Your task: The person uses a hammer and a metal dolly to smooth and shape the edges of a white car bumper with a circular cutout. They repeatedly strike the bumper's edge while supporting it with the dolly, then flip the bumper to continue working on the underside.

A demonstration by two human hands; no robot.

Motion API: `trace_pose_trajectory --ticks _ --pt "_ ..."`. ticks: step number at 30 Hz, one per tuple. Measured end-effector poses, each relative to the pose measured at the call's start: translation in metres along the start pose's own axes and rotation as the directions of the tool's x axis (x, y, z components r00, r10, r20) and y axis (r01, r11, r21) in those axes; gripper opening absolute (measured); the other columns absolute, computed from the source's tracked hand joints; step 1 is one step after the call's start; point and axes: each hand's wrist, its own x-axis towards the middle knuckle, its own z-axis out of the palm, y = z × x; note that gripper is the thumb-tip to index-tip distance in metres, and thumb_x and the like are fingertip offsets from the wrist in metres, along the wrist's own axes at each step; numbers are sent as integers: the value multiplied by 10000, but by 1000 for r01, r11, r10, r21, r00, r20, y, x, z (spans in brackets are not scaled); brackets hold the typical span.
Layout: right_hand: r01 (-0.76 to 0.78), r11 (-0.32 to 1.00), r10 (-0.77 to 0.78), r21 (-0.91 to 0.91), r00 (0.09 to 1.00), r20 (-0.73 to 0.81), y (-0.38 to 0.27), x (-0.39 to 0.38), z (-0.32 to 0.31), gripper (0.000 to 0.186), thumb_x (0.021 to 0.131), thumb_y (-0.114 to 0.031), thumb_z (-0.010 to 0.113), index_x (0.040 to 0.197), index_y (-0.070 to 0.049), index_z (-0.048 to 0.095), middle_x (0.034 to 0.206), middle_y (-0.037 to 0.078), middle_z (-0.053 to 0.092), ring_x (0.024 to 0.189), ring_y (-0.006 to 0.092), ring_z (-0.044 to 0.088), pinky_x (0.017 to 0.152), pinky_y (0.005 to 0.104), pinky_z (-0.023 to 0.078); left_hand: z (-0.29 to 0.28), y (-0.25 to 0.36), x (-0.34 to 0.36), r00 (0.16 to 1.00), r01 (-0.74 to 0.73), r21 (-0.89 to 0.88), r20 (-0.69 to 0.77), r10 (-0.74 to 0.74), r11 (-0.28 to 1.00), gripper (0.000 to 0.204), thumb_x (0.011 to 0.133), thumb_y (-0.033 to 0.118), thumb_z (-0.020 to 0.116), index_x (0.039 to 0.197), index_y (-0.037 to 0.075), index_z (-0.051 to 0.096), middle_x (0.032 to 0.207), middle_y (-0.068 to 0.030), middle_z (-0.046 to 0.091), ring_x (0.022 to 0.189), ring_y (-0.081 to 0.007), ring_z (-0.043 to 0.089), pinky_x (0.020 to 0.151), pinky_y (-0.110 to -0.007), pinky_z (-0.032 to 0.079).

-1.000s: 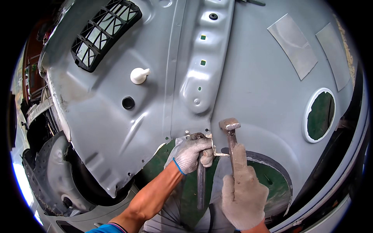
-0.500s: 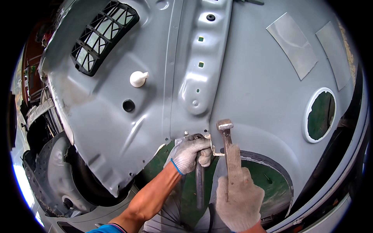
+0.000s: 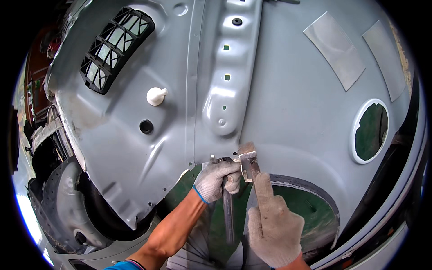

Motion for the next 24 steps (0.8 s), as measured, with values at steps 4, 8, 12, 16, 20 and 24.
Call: trace_pose_trajectory --ticks 4,8,12,16,20,24 --pt "71 997 -70 6 996 -48 0 -6 -3 706 888 -11 628 1561 -72 425 912 172 652 710 338 654 684 390 541 0 3 -1 999 25 14 24 -25 1000 259 1059 263 604 875 84 569 642 26 442 527 -97 397 539 -277 354" --pt "139 987 -140 -83 990 -10 15 -1 4 711 892 -27 639 1567 -67 416 898 169 652 691 324 654 668 374 537 2 5 -4 1000 13 -10 27 -12 1000 245 1056 232 597 871 74 569 639 27 442 516 -96 393 523 -276 345" --pt "115 990 -103 83 985 -140 30 -15 -3 677 943 -70 630 1570 -6 382 845 121 655 646 214 643 661 334 536 9 4 -6 997 -56 -10 -62 55 998 261 1037 162 591 804 64 524 610 -32 459 445 -126 386 440 -310 308" --pt "69 968 -14 242 975 -221 56 -24 -3 676 936 -71 634 1562 0 388 831 149 705 665 284 709 671 377 572 7 -7 -6 998 -42 -1 -53 42 999 217 1019 150 595 831 47 559 599 -29 461 444 -125 394 440 -315 310" --pt "115 984 -89 136 979 -186 67 -22 -3 671 925 -56 646 1557 -38 423 860 155 695 663 287 700 662 373 571 15 -29 -7 995 -88 -41 -44 86 995 138 996 178 658 931 75 594 615 6 479 457 -100 402 446 -287 322" --pt "228 974 -227 -5 962 -149 76 -21 4 651 915 -121 677 1527 -43 470 856 153 671 630 316 667 596 384 546 2 -49 3 998 -51 -182 37 58 982 130 1001 185 639 947 75 596 616 -2 490 453 -111 419 446 -297 336"
